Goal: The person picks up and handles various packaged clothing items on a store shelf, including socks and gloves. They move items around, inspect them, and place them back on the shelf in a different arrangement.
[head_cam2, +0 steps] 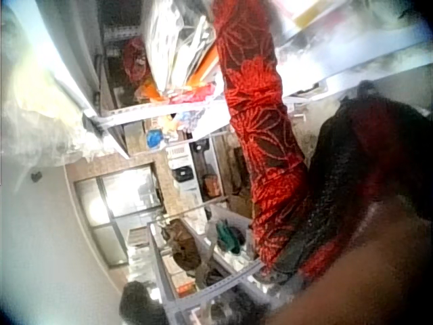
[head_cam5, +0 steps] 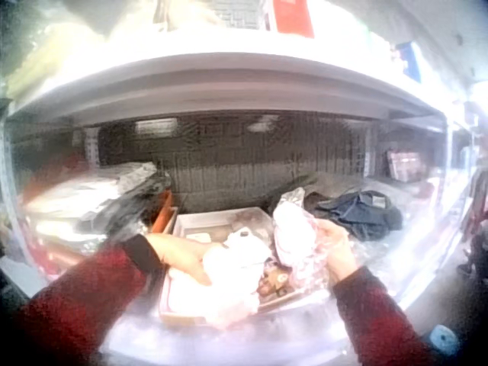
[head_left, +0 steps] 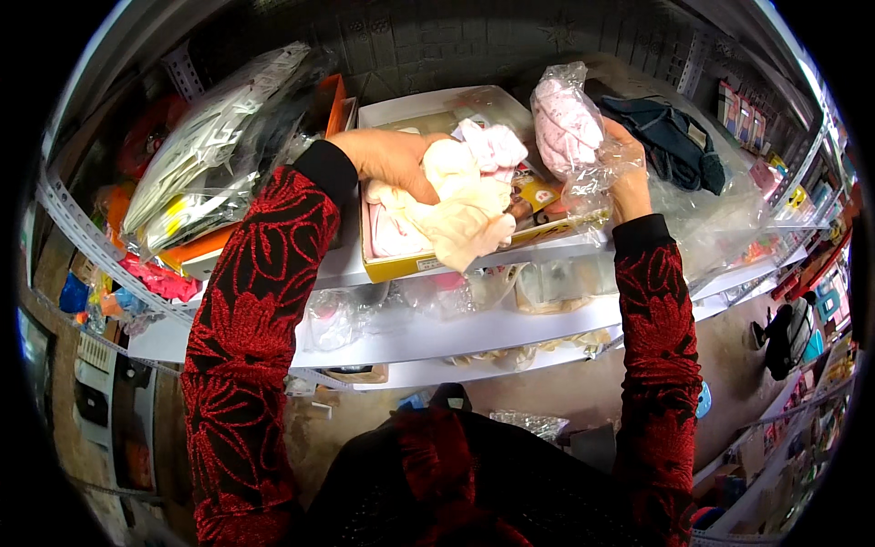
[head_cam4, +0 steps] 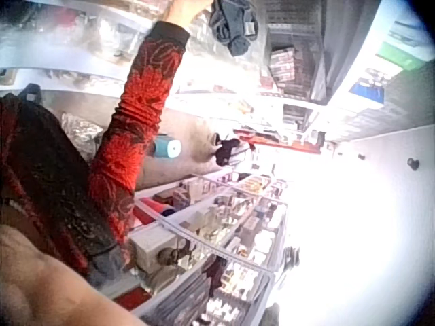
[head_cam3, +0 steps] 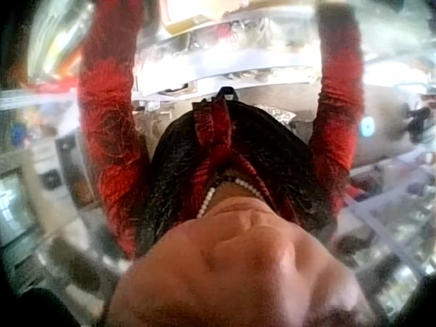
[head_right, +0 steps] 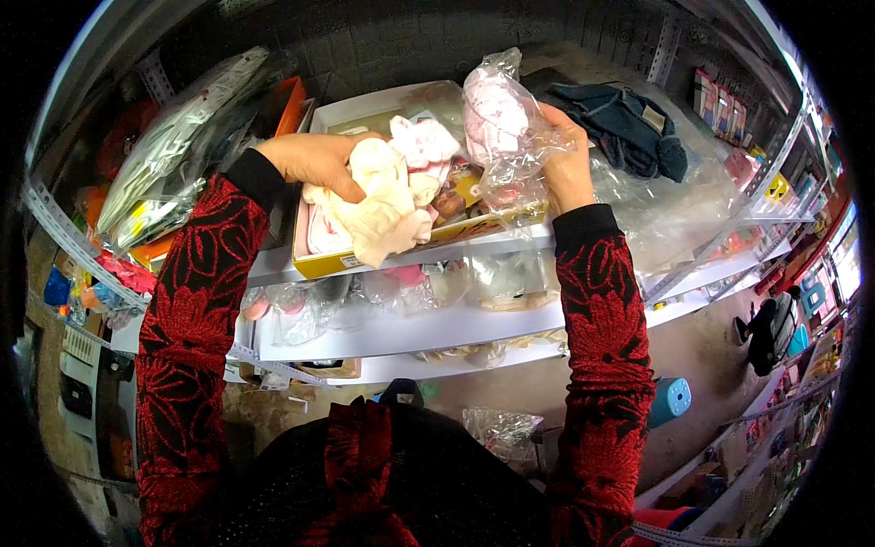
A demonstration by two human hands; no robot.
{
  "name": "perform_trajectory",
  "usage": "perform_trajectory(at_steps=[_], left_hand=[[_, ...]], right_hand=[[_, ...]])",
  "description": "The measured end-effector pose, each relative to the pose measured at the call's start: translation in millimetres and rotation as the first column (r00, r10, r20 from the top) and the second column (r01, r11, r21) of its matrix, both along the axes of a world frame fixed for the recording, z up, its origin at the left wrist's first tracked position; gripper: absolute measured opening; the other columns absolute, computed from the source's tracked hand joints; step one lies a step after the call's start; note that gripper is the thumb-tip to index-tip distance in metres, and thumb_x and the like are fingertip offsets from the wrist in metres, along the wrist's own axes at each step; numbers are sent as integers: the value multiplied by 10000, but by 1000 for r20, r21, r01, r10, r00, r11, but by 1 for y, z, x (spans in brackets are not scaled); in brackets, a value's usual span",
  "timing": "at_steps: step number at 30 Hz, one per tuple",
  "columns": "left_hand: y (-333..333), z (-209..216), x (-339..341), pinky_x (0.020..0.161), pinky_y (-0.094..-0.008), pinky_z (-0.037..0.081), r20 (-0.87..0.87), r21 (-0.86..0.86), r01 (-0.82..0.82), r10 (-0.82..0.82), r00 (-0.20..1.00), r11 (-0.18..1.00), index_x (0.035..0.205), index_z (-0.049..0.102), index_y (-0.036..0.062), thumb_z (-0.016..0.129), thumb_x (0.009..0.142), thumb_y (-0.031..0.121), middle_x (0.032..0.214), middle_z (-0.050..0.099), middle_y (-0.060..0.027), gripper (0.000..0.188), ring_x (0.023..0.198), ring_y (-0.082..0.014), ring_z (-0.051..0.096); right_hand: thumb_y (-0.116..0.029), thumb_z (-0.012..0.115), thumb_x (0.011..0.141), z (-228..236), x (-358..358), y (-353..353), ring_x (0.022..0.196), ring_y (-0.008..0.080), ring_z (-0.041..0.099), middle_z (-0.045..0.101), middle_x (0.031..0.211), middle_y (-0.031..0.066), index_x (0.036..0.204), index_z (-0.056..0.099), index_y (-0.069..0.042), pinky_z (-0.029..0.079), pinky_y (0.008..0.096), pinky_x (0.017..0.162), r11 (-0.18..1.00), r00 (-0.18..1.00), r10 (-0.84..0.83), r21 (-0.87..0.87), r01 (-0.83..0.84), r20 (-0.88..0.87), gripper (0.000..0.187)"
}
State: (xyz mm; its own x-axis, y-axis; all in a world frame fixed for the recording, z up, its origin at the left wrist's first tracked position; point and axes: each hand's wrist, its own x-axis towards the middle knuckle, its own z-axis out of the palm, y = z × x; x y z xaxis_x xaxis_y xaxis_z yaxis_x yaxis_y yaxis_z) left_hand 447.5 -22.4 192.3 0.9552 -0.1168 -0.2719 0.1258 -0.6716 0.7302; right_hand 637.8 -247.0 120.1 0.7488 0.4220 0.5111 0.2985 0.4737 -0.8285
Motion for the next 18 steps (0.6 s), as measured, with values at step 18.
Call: perform_trajectory(at_steps=[18], left_hand=[[18,-5,11,689,-290,517,305,-507,-329,523,796,797,1040,591,-41,613,687,-33,950,640,-115,354,802,-190,635]], right_hand=[[-103,545,845,50,-16,-6,837,145,615,622,1019,99,1127,549,33,498,239,721,995,967,6,92,-30,254,313]])
